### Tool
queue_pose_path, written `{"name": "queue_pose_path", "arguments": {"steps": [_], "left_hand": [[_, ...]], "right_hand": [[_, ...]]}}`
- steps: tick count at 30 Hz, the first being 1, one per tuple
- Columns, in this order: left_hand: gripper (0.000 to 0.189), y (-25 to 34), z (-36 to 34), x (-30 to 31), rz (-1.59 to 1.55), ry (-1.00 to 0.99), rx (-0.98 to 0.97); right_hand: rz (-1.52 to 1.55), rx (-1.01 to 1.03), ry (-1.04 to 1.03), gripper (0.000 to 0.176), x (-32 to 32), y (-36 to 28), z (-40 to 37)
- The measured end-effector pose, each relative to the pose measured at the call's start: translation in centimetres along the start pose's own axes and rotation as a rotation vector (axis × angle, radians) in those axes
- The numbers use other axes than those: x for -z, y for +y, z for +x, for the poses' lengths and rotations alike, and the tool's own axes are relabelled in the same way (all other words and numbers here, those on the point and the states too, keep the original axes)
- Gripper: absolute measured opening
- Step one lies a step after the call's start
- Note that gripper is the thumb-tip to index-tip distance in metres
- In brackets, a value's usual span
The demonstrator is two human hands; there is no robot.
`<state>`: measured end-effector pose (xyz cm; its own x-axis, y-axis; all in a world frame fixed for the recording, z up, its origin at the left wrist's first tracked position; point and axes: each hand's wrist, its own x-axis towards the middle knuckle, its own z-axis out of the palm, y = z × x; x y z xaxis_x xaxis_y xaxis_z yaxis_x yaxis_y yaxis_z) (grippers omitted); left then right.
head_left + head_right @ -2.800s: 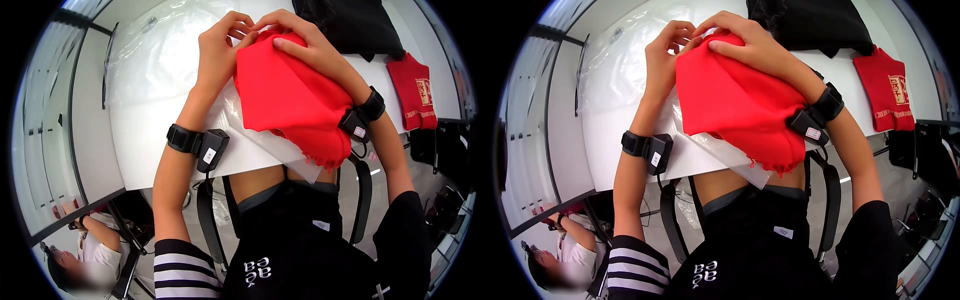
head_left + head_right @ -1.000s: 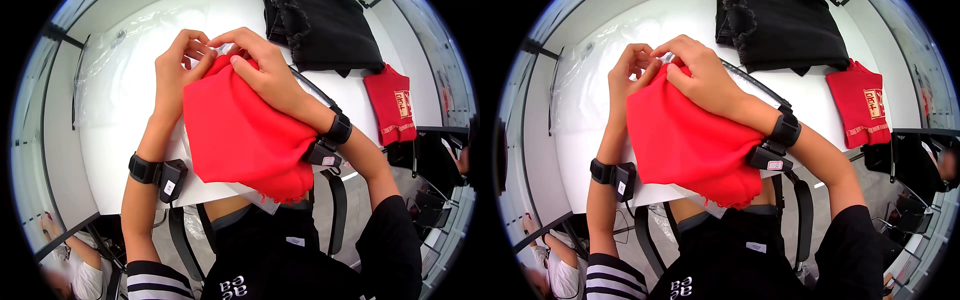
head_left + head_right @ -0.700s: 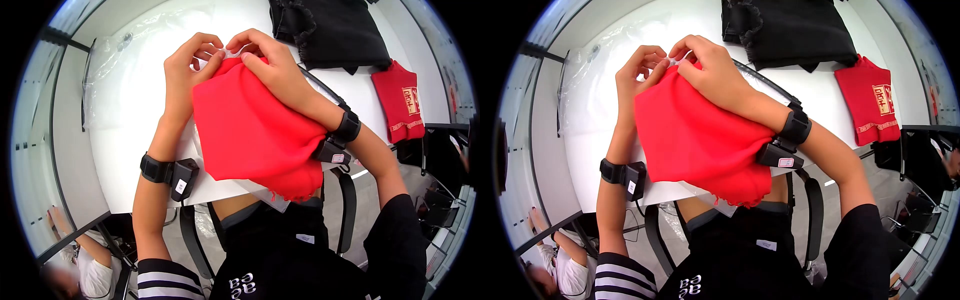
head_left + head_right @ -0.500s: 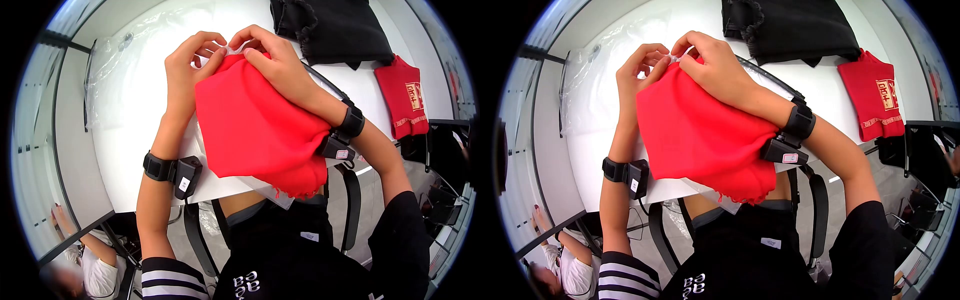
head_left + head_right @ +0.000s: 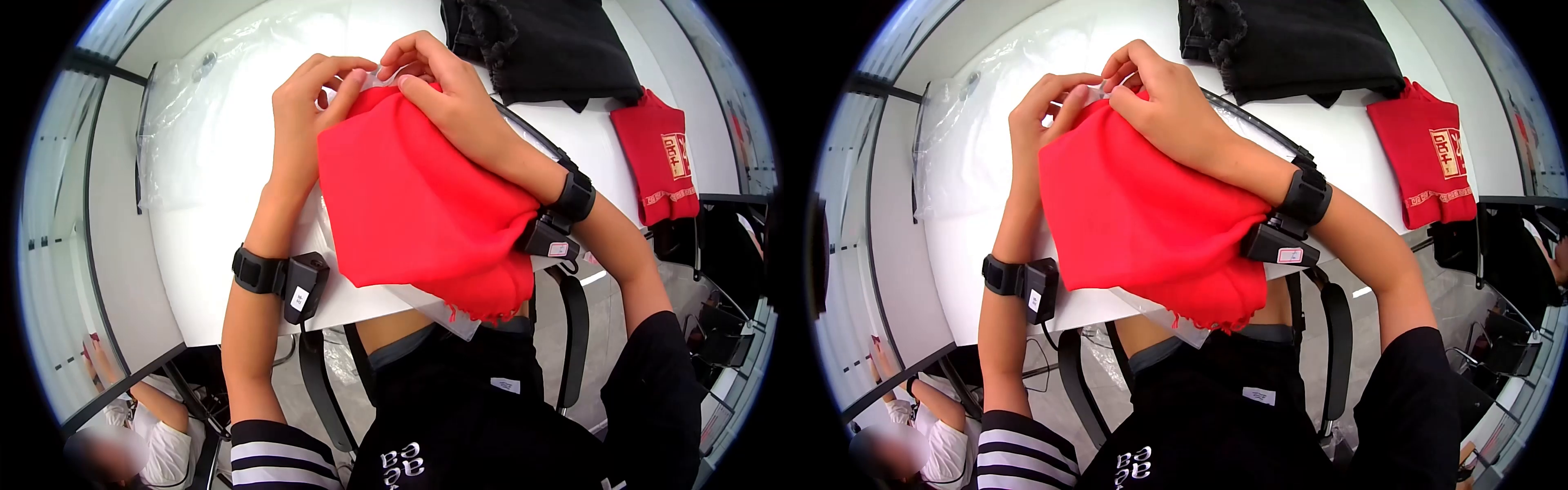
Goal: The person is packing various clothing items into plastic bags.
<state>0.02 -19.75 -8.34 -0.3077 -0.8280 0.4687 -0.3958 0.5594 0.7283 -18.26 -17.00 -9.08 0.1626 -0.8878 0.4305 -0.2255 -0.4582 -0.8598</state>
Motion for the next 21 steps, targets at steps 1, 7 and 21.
{"name": "queue_pose_path", "arguments": {"steps": [1, 7, 21], "left_hand": [[0.013, -0.15, -0.14, -0.13, -0.002, -0.001, 0.002], [0.018, -0.91, -0.12, -0.20, 0.030, -0.013, 0.066], [0.021, -0.84, -0.29, -0.47, 0.034, 0.079, 0.216]], "right_hand": [[0.010, 0.003, 0.001, 0.023, -0.01, -0.01, -0.09], [-0.026, 0.004, 0.017, 0.027, -0.02, -0.15, -0.14], [-0.052, 0.014, 0.007, 0.032, 0.11, -0.51, -0.14]]}}
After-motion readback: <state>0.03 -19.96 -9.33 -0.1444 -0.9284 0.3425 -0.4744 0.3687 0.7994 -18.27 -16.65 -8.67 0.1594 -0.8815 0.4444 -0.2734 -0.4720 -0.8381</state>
